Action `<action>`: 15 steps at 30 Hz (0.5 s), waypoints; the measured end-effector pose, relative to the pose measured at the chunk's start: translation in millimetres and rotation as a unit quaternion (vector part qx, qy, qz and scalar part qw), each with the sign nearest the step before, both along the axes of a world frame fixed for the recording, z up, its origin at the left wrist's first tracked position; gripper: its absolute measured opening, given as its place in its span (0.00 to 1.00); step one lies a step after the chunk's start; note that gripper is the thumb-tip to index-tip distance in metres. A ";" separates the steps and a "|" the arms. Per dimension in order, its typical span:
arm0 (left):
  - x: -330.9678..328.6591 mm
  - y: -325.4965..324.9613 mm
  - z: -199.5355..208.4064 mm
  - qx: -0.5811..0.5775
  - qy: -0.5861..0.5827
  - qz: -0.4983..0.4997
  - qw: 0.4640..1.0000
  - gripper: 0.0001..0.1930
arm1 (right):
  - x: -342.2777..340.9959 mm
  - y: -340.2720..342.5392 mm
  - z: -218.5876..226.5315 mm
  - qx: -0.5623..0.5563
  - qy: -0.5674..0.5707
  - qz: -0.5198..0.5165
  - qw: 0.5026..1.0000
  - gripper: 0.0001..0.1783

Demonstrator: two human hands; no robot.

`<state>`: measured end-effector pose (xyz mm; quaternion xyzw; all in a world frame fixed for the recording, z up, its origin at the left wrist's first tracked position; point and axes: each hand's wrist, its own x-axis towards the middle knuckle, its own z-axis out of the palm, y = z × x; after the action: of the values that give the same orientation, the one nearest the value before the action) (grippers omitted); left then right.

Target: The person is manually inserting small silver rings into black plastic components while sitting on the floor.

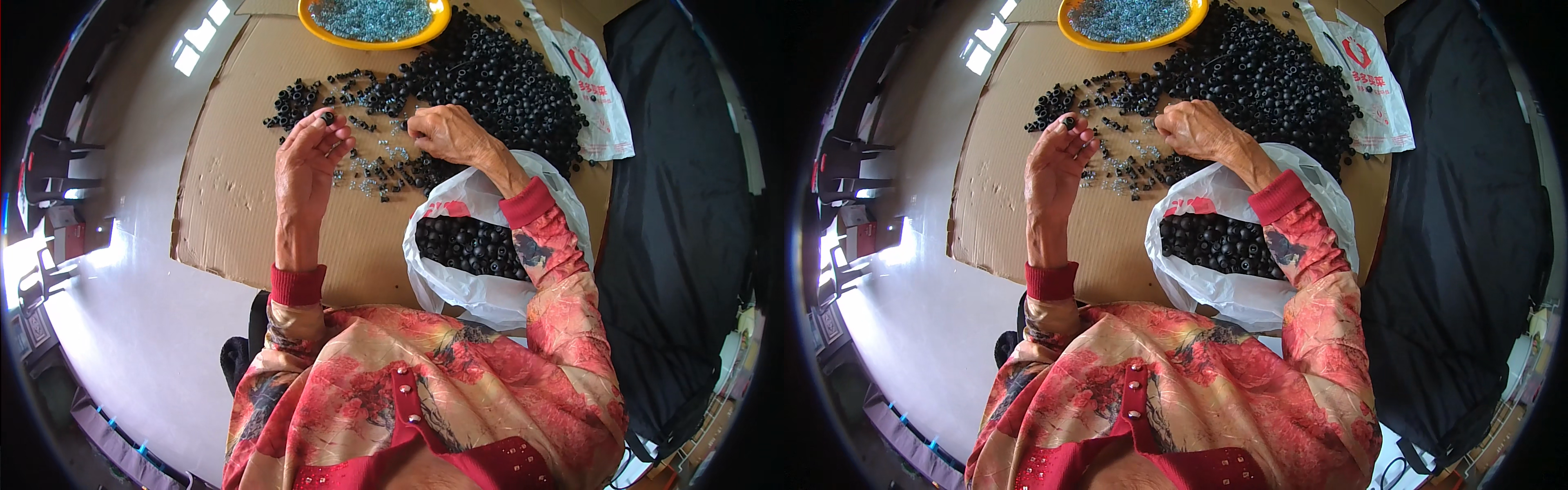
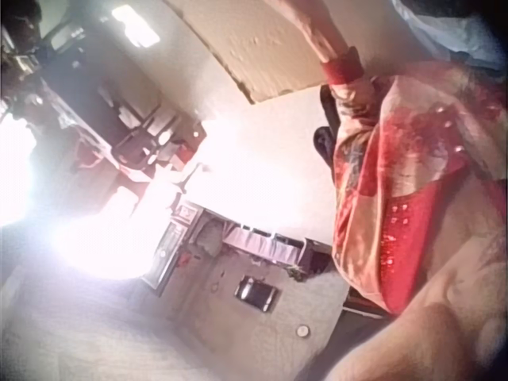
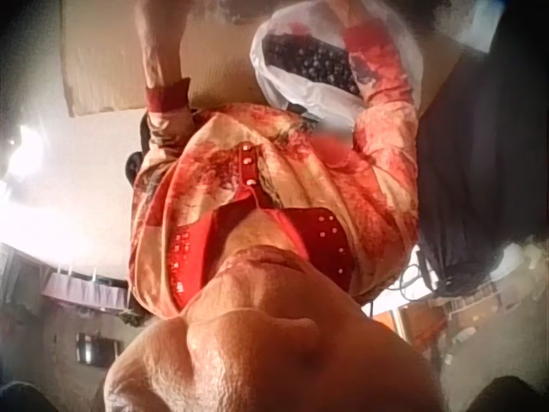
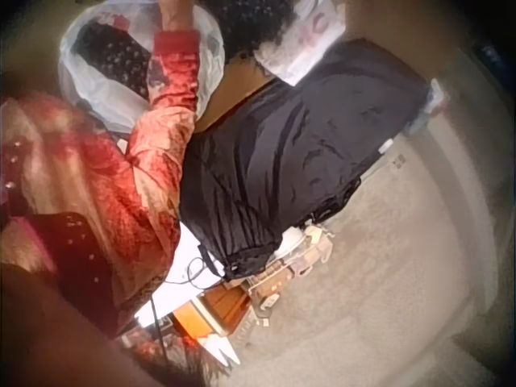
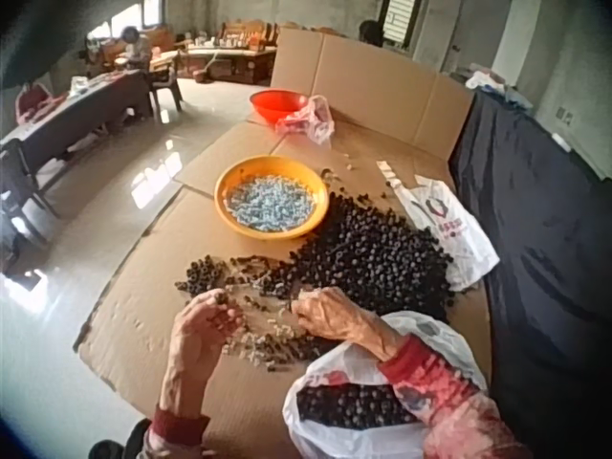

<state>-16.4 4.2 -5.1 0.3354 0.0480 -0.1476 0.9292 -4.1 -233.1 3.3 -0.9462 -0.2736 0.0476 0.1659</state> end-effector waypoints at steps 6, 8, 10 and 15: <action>-0.3 0.5 2.9 0.005 0.005 0.004 1.000 0.11 | -1.4 7.3 9.3 0.072 0.068 -0.036 0.994 0.03; 0.4 1.6 1.9 0.006 0.004 0.007 1.000 0.11 | -9.5 13.1 5.3 0.063 0.047 0.014 0.997 0.05; 0.0 2.6 2.0 0.007 0.002 0.008 1.000 0.11 | -10.6 14.7 3.2 0.053 0.025 0.061 0.996 0.06; 0.9 5.3 2.6 0.006 0.000 0.016 1.000 0.12 | 11.9 -7.0 15.7 0.130 -0.045 -0.027 0.990 0.06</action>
<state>-15.5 9.4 -2.5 0.3398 0.0540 -0.1326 0.9295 7.8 -240.2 19.0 -0.9247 -0.2590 -0.0356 0.2766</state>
